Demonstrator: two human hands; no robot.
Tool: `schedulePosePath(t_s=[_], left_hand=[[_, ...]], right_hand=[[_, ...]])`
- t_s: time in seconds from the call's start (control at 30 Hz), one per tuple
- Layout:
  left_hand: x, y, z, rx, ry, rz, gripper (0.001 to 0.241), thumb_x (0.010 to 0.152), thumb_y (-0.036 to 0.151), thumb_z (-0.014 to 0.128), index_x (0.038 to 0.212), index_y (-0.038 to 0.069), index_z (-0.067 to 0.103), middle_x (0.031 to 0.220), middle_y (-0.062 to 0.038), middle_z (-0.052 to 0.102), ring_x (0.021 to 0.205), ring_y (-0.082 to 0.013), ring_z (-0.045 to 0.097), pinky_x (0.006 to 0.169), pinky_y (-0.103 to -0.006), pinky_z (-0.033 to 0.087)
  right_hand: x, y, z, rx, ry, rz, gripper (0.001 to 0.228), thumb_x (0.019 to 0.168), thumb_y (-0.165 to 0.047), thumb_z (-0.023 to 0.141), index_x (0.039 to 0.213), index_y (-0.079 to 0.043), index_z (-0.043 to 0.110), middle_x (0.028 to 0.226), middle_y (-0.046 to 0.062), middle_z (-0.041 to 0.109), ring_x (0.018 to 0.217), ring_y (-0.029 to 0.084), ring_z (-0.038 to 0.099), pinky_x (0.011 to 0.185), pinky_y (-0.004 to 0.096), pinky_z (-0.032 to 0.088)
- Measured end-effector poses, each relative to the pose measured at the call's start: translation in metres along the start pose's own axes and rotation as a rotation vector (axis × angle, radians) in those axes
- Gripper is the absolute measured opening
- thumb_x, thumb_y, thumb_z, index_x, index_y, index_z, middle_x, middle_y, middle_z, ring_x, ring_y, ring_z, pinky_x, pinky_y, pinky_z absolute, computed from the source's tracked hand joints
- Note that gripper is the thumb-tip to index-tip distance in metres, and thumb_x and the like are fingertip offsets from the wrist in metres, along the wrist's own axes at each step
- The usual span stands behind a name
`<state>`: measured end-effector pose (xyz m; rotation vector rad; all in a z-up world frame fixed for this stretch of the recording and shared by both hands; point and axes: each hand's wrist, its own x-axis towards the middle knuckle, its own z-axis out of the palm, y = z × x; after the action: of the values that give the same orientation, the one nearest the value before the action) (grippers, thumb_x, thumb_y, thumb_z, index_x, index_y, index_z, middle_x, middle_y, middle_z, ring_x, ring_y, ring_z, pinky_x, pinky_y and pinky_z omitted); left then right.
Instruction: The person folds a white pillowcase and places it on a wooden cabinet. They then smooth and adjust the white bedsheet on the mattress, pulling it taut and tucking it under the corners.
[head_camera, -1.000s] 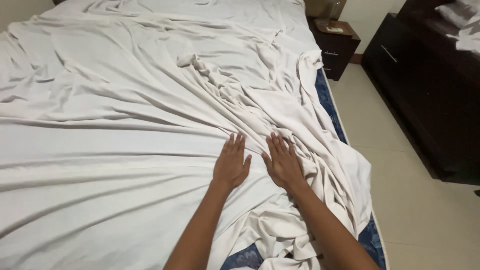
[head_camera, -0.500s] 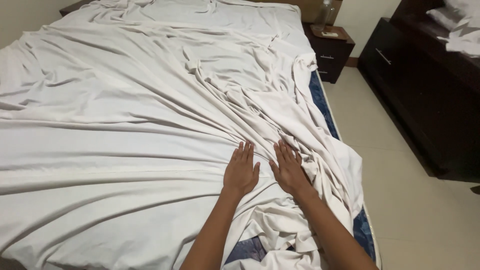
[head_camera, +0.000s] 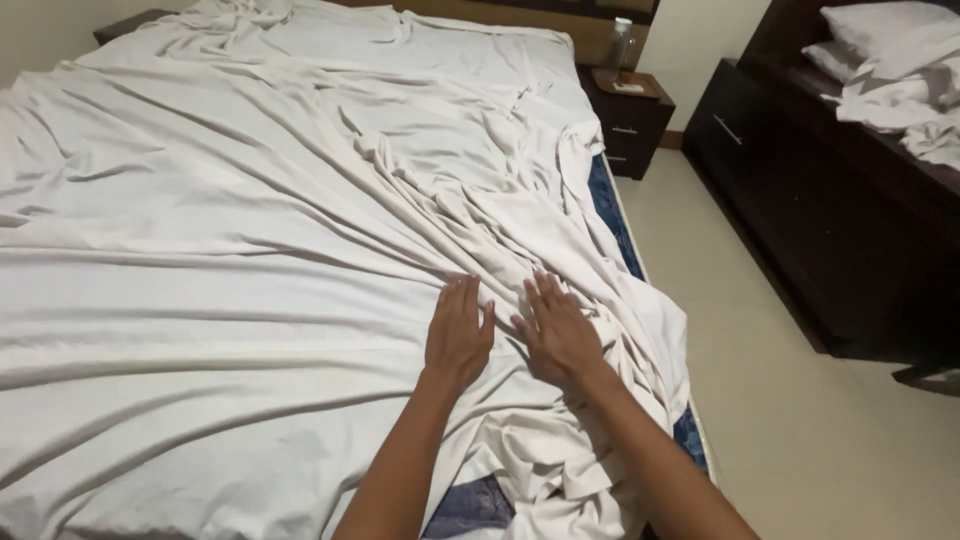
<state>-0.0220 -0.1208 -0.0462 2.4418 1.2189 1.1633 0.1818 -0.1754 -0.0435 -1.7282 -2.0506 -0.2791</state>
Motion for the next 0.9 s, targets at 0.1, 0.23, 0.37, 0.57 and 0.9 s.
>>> schedulePosePath(t_s=[0.1, 0.23, 0.37, 0.57, 0.9], left_hand=[[0.036, 0.022, -0.01, -0.071, 0.049, -0.033, 0.052, 0.105, 0.03, 0.049, 0.141, -0.007, 0.051, 0.148, -0.029, 0.051, 0.148, -0.0405, 0.04, 0.126, -0.047, 0.027], [0.068, 0.029, 0.058, -0.058, 0.126, 0.162, 0.055, 0.105, 0.029, 0.048, 0.146, -0.007, 0.047, 0.154, -0.026, 0.047, 0.151, -0.0401, 0.038, 0.126, -0.049, 0.027], [0.061, 0.041, 0.101, -0.105, -0.017, 0.25, 0.059, 0.105, 0.025, 0.042, 0.155, -0.006, 0.037, 0.162, -0.025, 0.037, 0.152, -0.0407, 0.031, 0.124, -0.0479, 0.024], [0.056, 0.038, 0.141, 0.026, -0.234, 0.238, 0.059, 0.103, 0.026, 0.037, 0.155, -0.001, 0.036, 0.164, -0.019, 0.034, 0.154, -0.0337, 0.027, 0.125, -0.0464, 0.018], [0.071, 0.052, 0.166, 0.039, -0.278, 0.335, 0.058, 0.104, 0.029, 0.039, 0.154, 0.0, 0.04, 0.163, -0.018, 0.037, 0.154, -0.0335, 0.029, 0.127, -0.0464, 0.02]], right_hand=[[0.035, -0.003, -0.048, -0.089, 0.072, 0.049, 0.062, 0.104, -0.044, 0.046, 0.152, -0.005, 0.043, 0.162, 0.019, 0.039, 0.154, 0.035, 0.032, 0.124, 0.052, 0.027], [0.026, 0.028, -0.043, -0.247, 0.131, 0.106, 0.063, 0.103, -0.041, 0.044, 0.153, -0.003, 0.042, 0.163, 0.019, 0.038, 0.154, 0.036, 0.029, 0.121, 0.058, 0.023], [-0.002, 0.07, 0.008, -0.332, 0.139, 0.172, 0.063, 0.104, -0.039, 0.042, 0.154, -0.001, 0.041, 0.162, 0.019, 0.038, 0.152, 0.035, 0.03, 0.12, 0.059, 0.023], [-0.013, 0.094, 0.036, -0.316, 0.08, 0.27, 0.061, 0.104, -0.039, 0.041, 0.155, -0.004, 0.041, 0.161, 0.017, 0.04, 0.151, 0.034, 0.034, 0.12, 0.059, 0.026], [-0.025, 0.126, 0.025, -0.24, 0.016, 0.326, 0.061, 0.106, -0.038, 0.04, 0.156, -0.004, 0.039, 0.162, 0.017, 0.039, 0.153, 0.034, 0.031, 0.12, 0.061, 0.022]])
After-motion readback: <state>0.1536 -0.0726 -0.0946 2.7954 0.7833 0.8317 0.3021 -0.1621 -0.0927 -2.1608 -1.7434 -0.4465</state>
